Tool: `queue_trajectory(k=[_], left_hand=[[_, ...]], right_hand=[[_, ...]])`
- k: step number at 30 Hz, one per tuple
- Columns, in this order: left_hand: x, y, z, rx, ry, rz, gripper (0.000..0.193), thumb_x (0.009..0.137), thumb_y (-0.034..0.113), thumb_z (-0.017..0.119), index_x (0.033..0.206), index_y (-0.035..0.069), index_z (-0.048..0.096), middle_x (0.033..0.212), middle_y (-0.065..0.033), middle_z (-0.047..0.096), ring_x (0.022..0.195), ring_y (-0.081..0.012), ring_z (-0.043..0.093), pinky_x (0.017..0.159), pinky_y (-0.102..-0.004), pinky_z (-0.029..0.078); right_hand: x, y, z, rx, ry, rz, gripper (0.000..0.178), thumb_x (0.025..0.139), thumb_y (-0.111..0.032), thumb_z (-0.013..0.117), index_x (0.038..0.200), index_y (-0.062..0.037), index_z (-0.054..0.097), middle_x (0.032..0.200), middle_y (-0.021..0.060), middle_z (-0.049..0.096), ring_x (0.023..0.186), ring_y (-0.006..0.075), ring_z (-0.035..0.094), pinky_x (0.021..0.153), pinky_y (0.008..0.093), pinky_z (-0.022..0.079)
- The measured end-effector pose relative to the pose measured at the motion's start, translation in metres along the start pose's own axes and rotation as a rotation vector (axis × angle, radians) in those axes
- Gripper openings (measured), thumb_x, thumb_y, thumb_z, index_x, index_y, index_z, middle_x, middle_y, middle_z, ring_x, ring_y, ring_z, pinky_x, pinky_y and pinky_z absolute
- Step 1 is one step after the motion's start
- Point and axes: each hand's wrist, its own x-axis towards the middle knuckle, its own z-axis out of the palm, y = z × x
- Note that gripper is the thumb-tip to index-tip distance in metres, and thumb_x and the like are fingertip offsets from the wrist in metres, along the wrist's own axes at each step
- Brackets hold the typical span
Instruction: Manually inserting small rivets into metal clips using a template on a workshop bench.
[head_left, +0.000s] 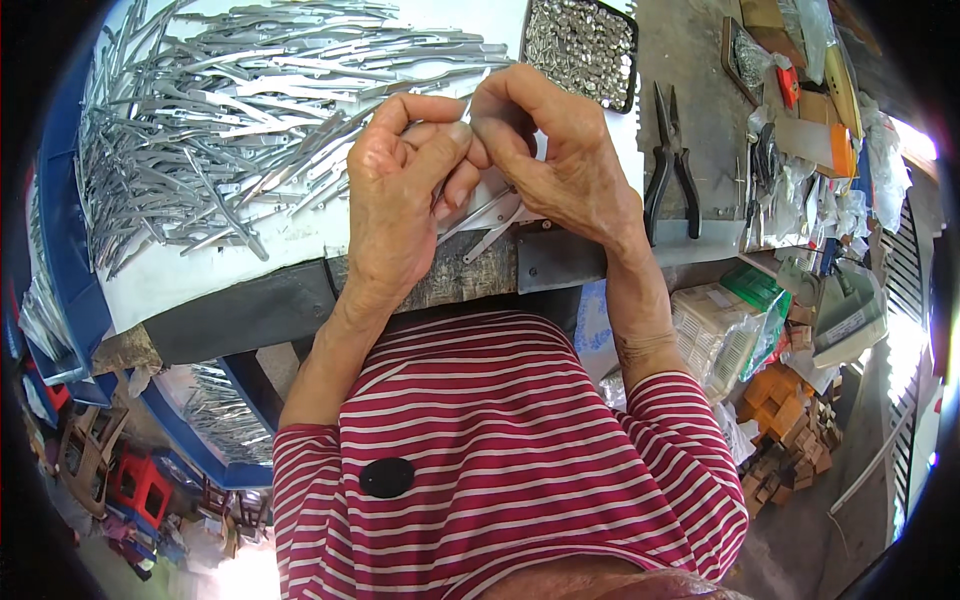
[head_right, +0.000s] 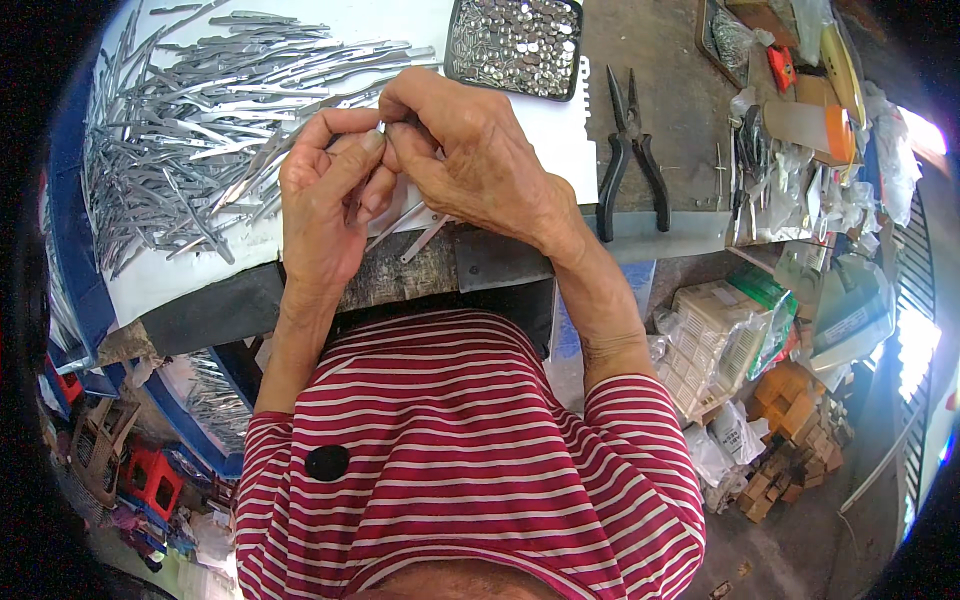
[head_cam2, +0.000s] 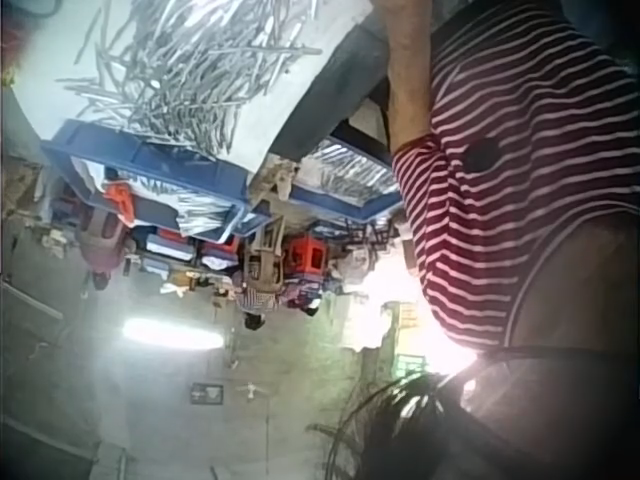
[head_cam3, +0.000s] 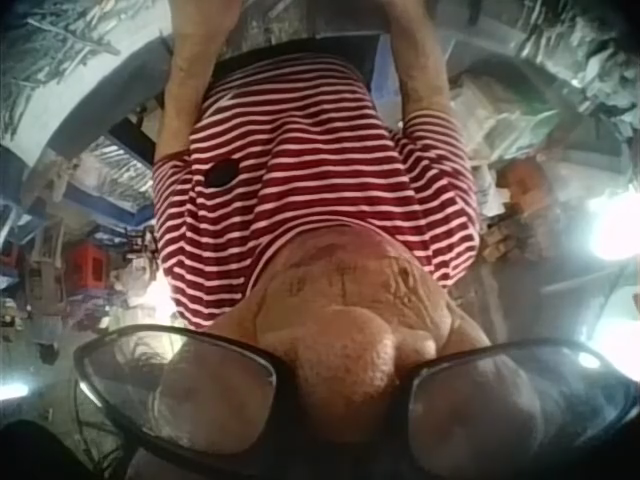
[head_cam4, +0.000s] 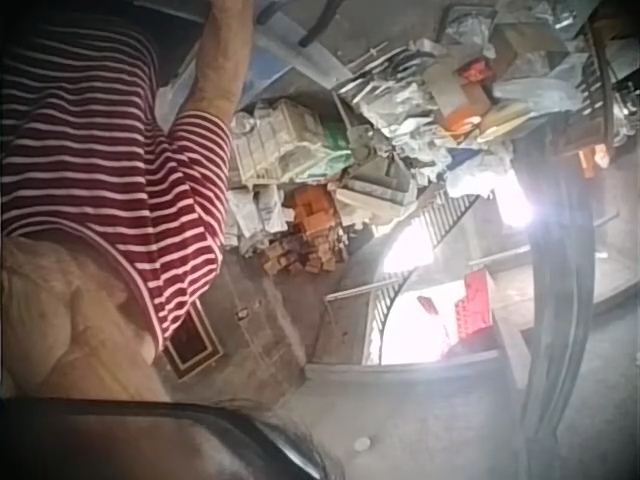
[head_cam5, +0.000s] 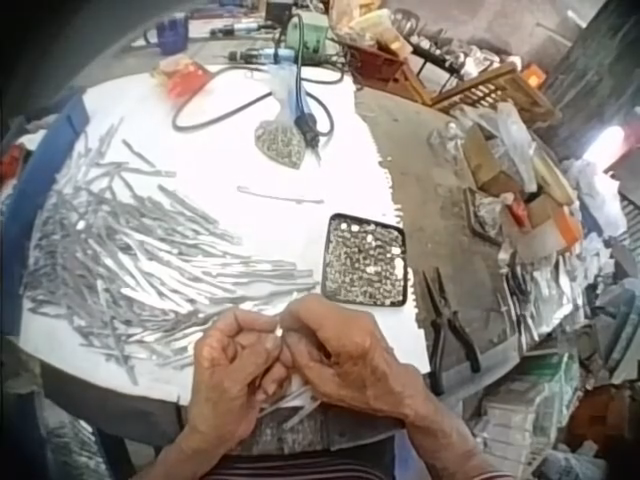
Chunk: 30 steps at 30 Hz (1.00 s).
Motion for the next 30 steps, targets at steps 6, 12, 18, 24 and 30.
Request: queue_trajectory(k=[6,12,18,24,30], left_hand=[[0.0001,-0.0010,-0.0005,-0.009,-0.001,0.001,0.012,0.082,0.002,0.050,0.093,-0.003,0.047,0.070,-0.0097,0.057,0.048,-0.0054,0.041,0.039,-0.0165,0.028],[0.0006,-0.0010,-0.0010,-0.014,-0.008,0.008,0.012,0.082,0.002,0.049,0.093,-0.003,0.046,0.070,-0.0098,0.057,0.048,-0.0054,0.041,0.039,-0.0165,0.027],[0.0003,0.0004,0.0008,-0.002,-0.011,0.013,0.011,0.083,0.002,0.049,0.092,-0.002,0.047,0.069,-0.0093,0.057,0.049,-0.0051,0.042,0.039,-0.0158,0.028],[0.0001,0.0013,0.0008,0.021,-0.013,0.011,0.011,0.082,0.003,0.050,0.092,-0.001,0.047,0.069,-0.0080,0.057,0.049,-0.0050,0.042,0.039,-0.0155,0.028],[-0.0015,0.0015,0.0013,0.031,-0.005,0.020,0.011,0.081,0.004,0.051,0.091,0.000,0.048,0.068,-0.0078,0.057,0.049,-0.0051,0.042,0.039,-0.0160,0.028]], right_hand=[[0.0000,-0.0013,-0.0009,-0.007,-0.003,0.002,0.009,0.074,0.001,0.053,0.083,-0.0004,0.050,0.066,0.0138,0.055,0.056,0.0247,0.057,0.049,0.0307,0.043],[0.0006,0.0001,-0.0011,-0.020,-0.001,0.003,0.009,0.074,0.000,0.053,0.083,-0.0006,0.051,0.066,0.0134,0.054,0.055,0.0245,0.056,0.050,0.0304,0.044],[0.0009,0.0008,-0.0016,-0.028,0.017,-0.018,0.009,0.074,0.000,0.053,0.082,-0.0008,0.052,0.066,0.0127,0.055,0.055,0.0233,0.057,0.049,0.0301,0.044],[0.0010,0.0015,-0.0013,-0.016,0.038,-0.041,0.008,0.074,0.001,0.052,0.081,-0.0005,0.052,0.063,0.0109,0.056,0.054,0.0191,0.058,0.049,0.0280,0.045],[0.0012,0.0016,-0.0008,0.044,0.057,-0.041,0.008,0.074,0.002,0.050,0.082,0.0003,0.053,0.062,0.0095,0.057,0.053,0.0153,0.057,0.049,0.0263,0.045]])
